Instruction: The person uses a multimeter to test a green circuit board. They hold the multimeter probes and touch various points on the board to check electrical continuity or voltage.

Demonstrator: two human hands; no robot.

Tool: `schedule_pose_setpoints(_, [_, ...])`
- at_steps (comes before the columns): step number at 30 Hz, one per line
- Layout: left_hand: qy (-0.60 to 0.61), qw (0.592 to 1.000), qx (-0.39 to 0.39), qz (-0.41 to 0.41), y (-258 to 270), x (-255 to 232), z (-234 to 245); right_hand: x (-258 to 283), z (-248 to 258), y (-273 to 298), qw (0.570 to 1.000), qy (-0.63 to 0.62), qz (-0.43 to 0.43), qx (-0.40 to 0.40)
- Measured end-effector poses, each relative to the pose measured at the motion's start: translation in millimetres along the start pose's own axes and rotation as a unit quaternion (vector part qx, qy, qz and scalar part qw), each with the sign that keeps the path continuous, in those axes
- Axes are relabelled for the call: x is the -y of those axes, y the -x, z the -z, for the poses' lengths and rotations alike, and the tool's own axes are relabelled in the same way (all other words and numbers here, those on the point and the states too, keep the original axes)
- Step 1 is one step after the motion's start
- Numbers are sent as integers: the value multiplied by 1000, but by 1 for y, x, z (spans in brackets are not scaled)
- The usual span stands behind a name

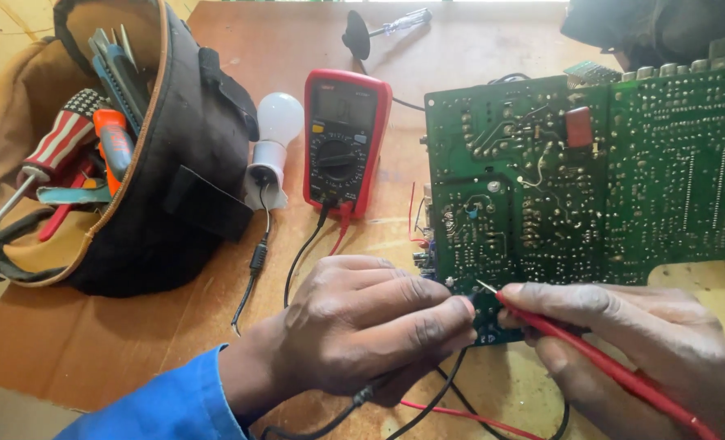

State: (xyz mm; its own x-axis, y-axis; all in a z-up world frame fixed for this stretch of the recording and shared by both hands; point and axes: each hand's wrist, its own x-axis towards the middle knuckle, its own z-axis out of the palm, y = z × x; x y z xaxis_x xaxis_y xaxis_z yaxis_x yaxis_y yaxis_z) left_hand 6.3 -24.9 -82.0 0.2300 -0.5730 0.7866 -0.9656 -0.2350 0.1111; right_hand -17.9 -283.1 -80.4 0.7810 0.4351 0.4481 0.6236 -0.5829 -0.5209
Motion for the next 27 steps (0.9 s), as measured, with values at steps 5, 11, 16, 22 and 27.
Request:
schedule_pose_setpoints(5, [-1, 999, 53, 1, 4, 1, 1, 3, -7, 0, 997, 49, -15, -50])
schedule_pose_setpoints(11, [7, 999, 50, 6, 4, 1, -1, 1, -11, 0, 996, 54, -43, -56])
schedule_pose_setpoints(16, [6, 999, 51, -4, 5, 1, -2, -13, -10, 5, 998, 49, -43, -22])
schedule_pose_setpoints(22, [0, 998, 42, 38, 1, -3, -5, -14, -10, 7, 997, 19, -81, -9])
schedule_pose_setpoints(27, [12, 998, 62, 22, 5, 0, -5, -15, -9, 4, 998, 6, -64, -7])
